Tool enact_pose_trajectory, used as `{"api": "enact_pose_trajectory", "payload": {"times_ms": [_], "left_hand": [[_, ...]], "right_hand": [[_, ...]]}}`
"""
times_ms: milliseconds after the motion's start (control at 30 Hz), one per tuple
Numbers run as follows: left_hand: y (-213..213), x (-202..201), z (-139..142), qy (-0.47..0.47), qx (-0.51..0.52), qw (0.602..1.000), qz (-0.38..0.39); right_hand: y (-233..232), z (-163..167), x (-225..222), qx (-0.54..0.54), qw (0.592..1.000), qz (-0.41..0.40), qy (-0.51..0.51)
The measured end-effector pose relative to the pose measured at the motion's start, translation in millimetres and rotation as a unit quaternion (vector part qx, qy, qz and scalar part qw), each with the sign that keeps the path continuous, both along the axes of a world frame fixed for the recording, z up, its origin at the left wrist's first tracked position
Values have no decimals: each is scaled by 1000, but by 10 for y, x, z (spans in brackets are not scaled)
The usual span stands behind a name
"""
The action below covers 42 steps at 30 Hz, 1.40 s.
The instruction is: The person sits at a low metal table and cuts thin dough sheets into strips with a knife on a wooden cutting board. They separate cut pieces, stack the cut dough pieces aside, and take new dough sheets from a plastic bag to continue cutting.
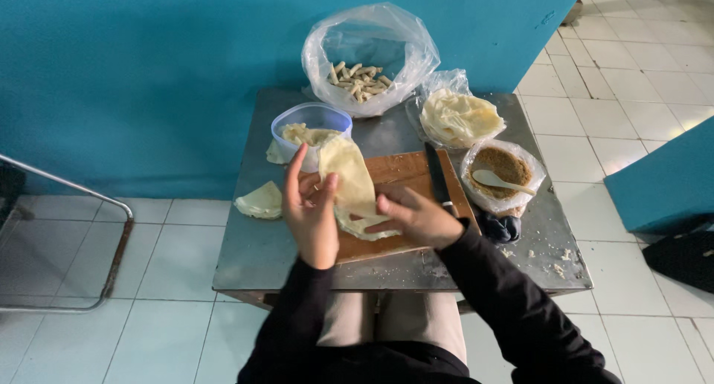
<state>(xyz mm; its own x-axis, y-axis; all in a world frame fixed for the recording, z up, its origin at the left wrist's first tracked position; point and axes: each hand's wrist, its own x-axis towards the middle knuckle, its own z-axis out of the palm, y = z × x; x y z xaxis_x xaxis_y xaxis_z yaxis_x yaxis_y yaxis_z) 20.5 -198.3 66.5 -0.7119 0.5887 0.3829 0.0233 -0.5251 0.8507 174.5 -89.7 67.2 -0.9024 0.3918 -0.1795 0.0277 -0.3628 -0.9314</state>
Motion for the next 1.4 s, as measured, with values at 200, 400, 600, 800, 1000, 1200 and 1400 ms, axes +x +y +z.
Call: {"api": "enact_pose_trajectory", "payload": {"times_ms": [200, 400, 600, 800, 1000, 1200, 1400], "left_hand": [[54, 414, -383, -92, -4, 996, 6], [12, 307, -692, -450, 121, 821, -329], [-126, -29, -786, -425, 58, 836, -342], [-16, -181, -941, -205, -114, 945, -228], [80, -207, -919, 246, -251, 935, -41], [145, -245, -844, 355, -253, 900, 19], [168, -314, -826, 324, -318, 891, -11]], "right_hand": [[-123, 5, -69, 108, 972, -206, 33], [6, 363, 17, 363, 930, -65, -10], [165, 558, 24, 418, 902, 76, -77], [473, 171, 71, 405, 900, 74, -140], [670, -297, 115, 539, 819, -7, -199], [649, -448, 193, 541, 810, -31, -226], [608, -329, 237, 540, 810, -29, -226]]}}
